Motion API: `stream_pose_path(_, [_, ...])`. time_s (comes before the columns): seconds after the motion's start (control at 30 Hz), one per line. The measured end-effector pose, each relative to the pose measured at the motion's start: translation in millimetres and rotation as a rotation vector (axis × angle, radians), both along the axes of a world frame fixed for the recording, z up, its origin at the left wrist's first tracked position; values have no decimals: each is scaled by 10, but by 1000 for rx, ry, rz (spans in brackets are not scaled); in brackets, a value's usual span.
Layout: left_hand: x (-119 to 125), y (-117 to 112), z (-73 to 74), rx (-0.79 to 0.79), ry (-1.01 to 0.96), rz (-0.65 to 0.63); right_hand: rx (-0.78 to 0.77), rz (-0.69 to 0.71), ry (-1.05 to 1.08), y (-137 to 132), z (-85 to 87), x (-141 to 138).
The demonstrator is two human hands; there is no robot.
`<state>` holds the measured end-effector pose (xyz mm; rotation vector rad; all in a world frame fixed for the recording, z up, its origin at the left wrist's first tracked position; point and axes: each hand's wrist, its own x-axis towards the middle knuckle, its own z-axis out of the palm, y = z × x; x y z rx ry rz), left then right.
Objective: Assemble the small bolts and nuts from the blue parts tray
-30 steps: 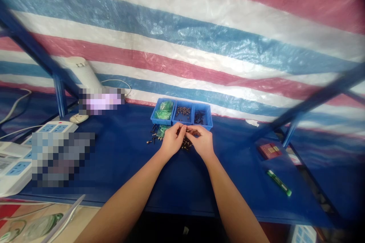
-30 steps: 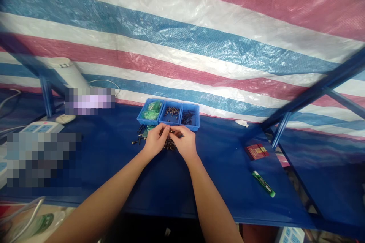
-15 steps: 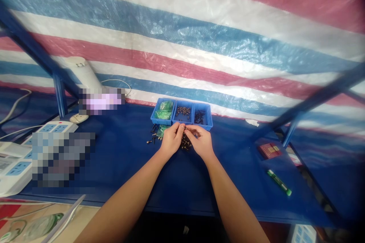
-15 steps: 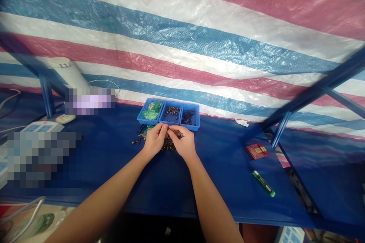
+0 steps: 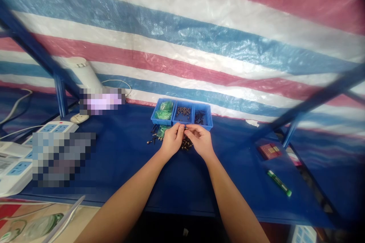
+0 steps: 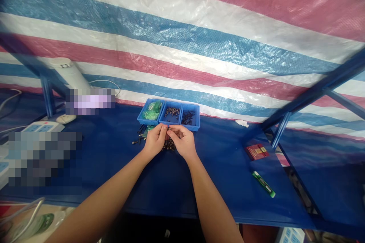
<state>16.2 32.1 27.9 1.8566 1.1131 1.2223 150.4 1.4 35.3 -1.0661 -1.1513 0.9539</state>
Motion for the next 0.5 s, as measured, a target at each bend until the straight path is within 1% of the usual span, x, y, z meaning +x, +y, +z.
stream_pose_path(0.13, [-2,-14,10,-8,-26,-17,9,-37,-32,2,-5,3])
stream_pose_path(0.33, [19,-26,6,-31,-113,-63,-21,-73,38,30,-28,18])
stream_pose_path(0.43, [25,-19,-8,-20,-71,-43,-41,-48,48,25,-21,2])
stream_pose_path(0.5, [22,-12,-15,-3,-27,2,-34,-9,64,8,-5,-21])
